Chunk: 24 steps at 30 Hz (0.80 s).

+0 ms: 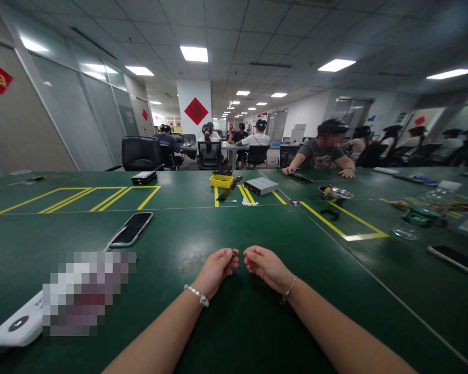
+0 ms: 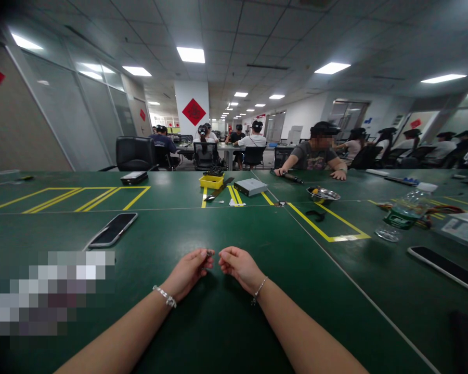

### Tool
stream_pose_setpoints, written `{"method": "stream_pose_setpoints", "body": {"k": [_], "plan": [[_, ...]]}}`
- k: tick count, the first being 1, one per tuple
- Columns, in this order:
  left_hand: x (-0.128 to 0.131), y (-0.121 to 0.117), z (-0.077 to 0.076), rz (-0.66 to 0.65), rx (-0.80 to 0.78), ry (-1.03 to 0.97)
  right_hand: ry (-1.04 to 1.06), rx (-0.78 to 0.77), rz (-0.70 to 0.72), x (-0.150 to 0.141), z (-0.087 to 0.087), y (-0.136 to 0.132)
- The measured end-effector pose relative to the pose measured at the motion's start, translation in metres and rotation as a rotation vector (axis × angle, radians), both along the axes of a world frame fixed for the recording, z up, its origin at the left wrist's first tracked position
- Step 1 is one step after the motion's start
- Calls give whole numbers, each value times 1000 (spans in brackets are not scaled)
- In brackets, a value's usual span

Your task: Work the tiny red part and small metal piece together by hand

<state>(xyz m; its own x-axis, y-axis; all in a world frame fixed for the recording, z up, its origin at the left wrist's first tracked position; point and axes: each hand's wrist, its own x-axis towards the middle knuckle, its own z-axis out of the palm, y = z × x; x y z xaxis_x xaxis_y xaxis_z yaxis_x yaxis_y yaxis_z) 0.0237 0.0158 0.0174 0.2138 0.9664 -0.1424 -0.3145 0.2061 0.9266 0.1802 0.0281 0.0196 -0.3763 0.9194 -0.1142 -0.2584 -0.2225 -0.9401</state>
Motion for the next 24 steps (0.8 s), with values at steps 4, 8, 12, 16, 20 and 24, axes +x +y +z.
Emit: {"method": "stream_pose_setpoints", "body": {"k": [4,8,12,16,20,24], "plan": [[1,1,0,10,-16,-1,14,-12,-3,1,0,0],[1,0,2,3,-43,4,11,-14,-7,1,-2,1],[0,-1,4,-29,-46,-34,1,-10,-1,1,-3,2],[-1,-2,4,-32,-32,-43,-9,0,-3,-1,-1,1],[0,-1,2,6,45,31,-5,-8,-35,-1,2,-1],[4,-3,0,170,230,334,-22,-13,-127,-5,4,-5]]}}
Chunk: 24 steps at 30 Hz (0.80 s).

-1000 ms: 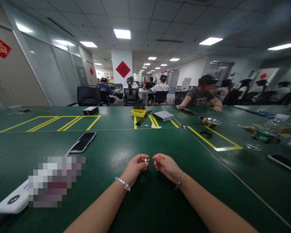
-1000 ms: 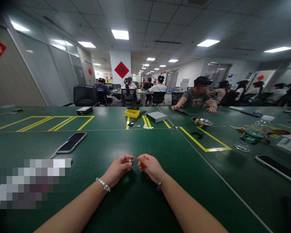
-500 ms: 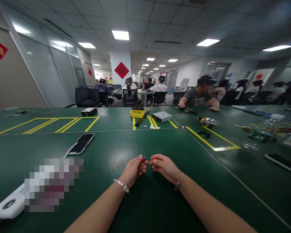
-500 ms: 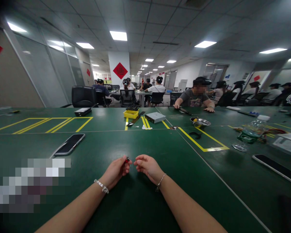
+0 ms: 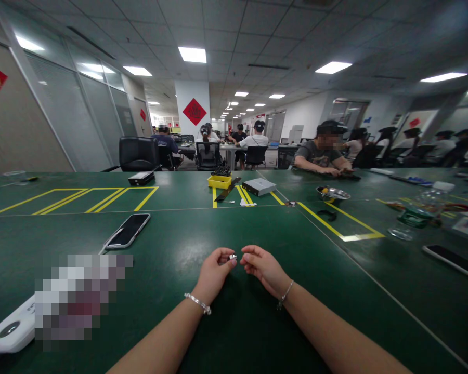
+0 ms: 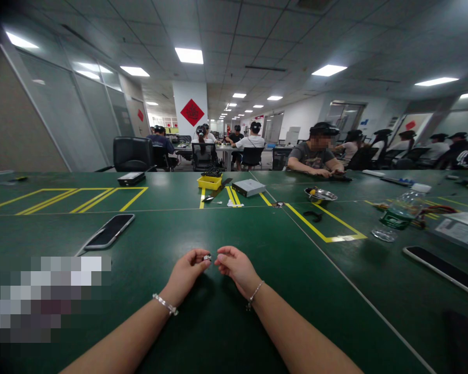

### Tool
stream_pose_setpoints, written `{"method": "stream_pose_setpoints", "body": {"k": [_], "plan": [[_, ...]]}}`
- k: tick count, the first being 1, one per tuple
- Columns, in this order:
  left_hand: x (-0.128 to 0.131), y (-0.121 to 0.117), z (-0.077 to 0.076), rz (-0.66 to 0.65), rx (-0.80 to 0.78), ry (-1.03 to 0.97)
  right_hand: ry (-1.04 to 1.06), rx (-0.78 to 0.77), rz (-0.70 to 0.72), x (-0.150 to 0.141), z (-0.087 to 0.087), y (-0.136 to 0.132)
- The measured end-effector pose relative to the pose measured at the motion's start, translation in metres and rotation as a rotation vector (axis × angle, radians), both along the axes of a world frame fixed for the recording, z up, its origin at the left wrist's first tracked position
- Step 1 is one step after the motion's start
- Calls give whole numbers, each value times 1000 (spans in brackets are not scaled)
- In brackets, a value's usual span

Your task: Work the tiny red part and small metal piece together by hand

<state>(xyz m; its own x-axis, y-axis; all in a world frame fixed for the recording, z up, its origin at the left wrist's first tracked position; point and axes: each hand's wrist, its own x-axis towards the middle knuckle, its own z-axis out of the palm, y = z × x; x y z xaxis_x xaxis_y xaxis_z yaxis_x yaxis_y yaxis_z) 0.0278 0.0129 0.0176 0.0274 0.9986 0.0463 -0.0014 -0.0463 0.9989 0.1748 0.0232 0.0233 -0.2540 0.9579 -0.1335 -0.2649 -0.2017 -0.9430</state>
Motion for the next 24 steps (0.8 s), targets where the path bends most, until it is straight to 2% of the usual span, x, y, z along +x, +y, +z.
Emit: {"method": "stream_pose_setpoints", "body": {"k": [4,8,16,24], "plan": [[4,-7,3,79,228,306,-55,39,-91,-8,-2,-4],[6,-12,9,107,320,435,-106,62,-114,-13,-3,-8],[6,-14,11,193,418,553,72,-7,-116,-21,-2,-14],[3,-17,13,216,414,538,-29,75,-137,-23,0,-20]]}}
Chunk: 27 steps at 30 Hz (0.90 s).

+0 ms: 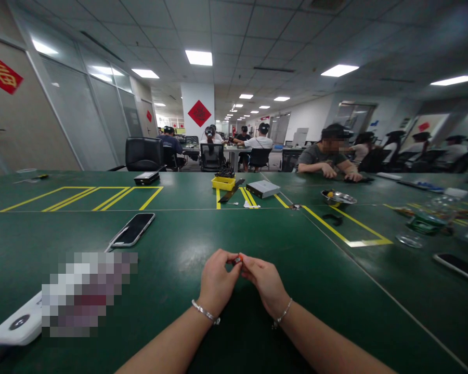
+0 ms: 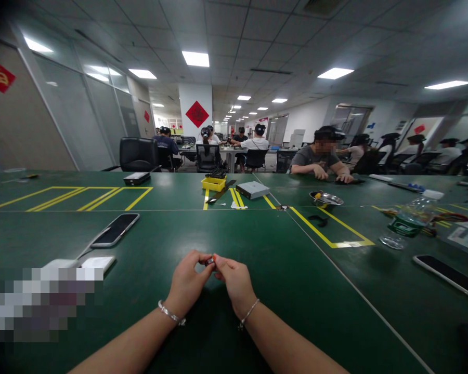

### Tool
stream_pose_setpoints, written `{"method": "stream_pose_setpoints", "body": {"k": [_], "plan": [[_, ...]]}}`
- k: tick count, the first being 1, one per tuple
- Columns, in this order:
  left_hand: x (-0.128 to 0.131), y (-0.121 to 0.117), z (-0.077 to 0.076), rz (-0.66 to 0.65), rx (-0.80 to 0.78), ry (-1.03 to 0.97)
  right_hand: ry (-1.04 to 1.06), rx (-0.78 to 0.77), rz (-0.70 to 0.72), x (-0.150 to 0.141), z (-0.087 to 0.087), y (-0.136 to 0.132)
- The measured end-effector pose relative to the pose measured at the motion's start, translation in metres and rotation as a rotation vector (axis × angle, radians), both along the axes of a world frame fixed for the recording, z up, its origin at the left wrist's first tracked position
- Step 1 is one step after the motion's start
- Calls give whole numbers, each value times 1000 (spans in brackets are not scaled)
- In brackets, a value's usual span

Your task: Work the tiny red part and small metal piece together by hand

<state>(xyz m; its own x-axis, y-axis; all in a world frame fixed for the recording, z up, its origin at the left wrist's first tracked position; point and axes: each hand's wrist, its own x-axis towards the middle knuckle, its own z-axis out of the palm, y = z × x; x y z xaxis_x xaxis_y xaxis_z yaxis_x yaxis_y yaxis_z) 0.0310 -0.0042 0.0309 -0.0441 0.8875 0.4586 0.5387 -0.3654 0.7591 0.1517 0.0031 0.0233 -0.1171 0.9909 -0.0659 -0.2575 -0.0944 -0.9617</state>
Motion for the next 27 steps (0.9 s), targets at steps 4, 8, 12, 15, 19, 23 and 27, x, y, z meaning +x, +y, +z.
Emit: {"method": "stream_pose_setpoints", "body": {"k": [4,8,12,15,19,23,27], "plan": [[-1,-1,-1,6,13,19,-44,33,18,0,-2,0],[1,0,-3,18,5,19,14,-5,41,0,-1,1],[4,0,-3,7,11,87,73,-60,31,-1,2,2],[3,1,-3,-62,24,123,-16,-43,-7,8,7,12],[-2,2,-5,-101,3,103,-325,77,-273,57,14,42],[-8,8,-11,-106,-101,97,-957,145,-607,149,19,70],[-10,14,-18,-118,-164,88,-1268,-63,-716,231,14,69]]}}
